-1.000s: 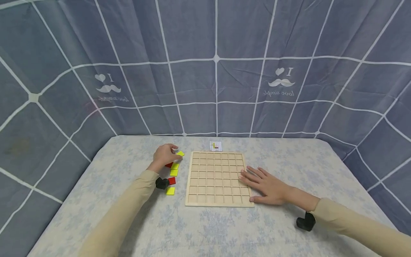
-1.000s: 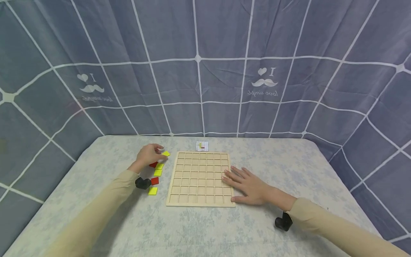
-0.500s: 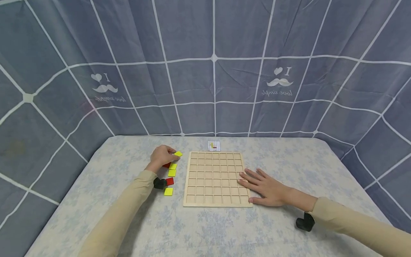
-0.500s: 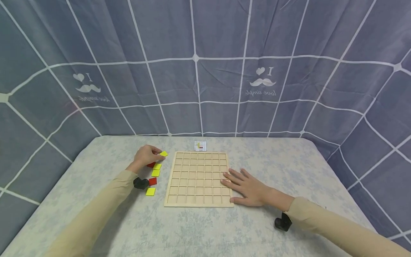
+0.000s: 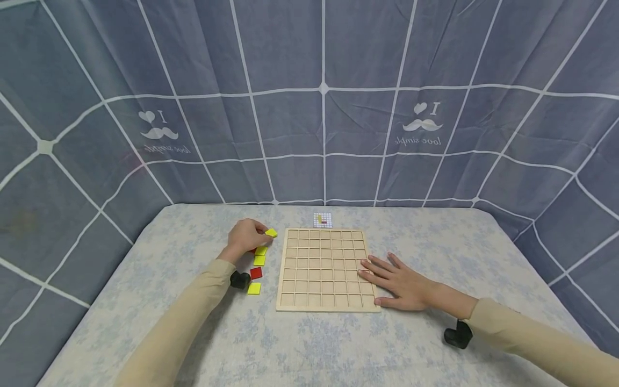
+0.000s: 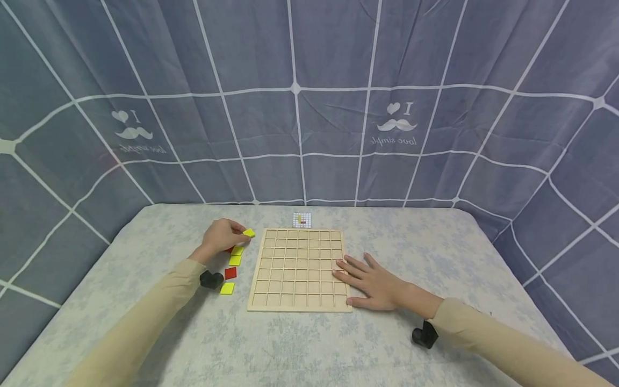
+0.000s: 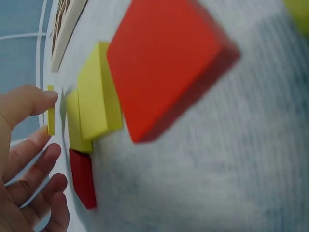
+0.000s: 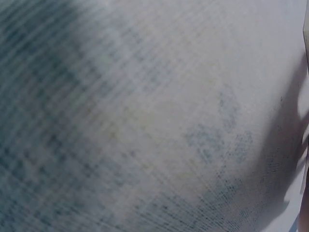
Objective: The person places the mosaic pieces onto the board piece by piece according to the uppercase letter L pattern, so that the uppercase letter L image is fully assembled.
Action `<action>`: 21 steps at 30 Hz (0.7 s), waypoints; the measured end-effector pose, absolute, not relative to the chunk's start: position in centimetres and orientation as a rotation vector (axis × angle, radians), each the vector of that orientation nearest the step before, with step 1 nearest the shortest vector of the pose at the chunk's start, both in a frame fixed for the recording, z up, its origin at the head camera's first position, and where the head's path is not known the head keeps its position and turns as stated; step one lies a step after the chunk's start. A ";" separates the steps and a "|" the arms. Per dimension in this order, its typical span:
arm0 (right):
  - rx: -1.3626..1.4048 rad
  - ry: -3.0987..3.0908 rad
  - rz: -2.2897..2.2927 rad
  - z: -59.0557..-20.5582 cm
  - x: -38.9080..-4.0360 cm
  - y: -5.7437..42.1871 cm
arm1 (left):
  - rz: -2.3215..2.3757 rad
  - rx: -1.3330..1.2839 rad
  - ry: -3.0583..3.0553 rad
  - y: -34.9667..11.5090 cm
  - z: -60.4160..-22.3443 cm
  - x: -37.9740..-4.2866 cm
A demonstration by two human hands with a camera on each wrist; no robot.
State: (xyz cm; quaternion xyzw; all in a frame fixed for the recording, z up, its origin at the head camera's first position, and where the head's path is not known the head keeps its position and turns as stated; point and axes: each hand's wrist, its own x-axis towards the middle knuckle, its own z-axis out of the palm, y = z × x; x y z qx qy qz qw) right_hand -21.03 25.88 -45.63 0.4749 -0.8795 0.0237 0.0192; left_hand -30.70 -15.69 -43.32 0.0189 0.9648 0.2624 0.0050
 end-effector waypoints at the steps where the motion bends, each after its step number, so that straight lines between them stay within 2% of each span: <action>1: 1.477 -2.718 0.073 -45.6 -21.0 25.9 | 0.826 0.081 3.022 -15.5 -43.2 -30.6; 21: 1.509 -2.751 0.128 -45.8 -21.2 26.0 | 0.788 0.600 2.982 -9.6 -42.8 -30.2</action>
